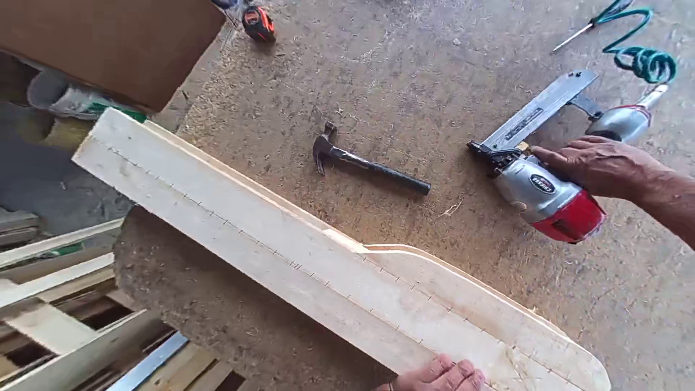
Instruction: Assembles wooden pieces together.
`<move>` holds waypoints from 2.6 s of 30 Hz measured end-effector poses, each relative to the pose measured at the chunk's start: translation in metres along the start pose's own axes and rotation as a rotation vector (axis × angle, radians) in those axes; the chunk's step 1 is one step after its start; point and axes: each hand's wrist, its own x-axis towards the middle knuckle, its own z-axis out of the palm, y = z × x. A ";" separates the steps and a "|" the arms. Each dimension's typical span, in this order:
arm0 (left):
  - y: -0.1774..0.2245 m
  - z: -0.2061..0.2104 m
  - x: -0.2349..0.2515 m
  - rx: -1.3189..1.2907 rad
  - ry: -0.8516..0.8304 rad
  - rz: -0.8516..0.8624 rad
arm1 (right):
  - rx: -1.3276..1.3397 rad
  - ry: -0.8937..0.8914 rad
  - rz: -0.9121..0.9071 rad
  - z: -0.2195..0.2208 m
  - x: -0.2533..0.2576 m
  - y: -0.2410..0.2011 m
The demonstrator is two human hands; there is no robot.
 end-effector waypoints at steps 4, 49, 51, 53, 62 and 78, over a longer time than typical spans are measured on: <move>-0.003 -0.006 0.002 0.042 -0.014 0.014 | 0.017 -0.201 0.337 -0.042 -0.066 -0.083; 0.006 -0.003 -0.009 -0.012 -0.186 0.079 | 1.872 0.705 1.439 -0.046 -0.430 -0.561; 0.002 0.000 -0.006 -0.003 -0.164 0.088 | 1.885 0.711 1.419 -0.042 -0.427 -0.554; 0.003 -0.001 -0.006 -0.002 -0.170 0.088 | 1.871 0.676 1.436 -0.035 -0.420 -0.545; 0.002 -0.001 -0.007 -0.006 -0.146 0.094 | 1.804 0.611 1.476 -0.036 -0.404 -0.536; 0.000 0.003 -0.008 -0.024 -0.150 0.091 | 1.864 0.567 1.331 -0.059 -0.357 -0.558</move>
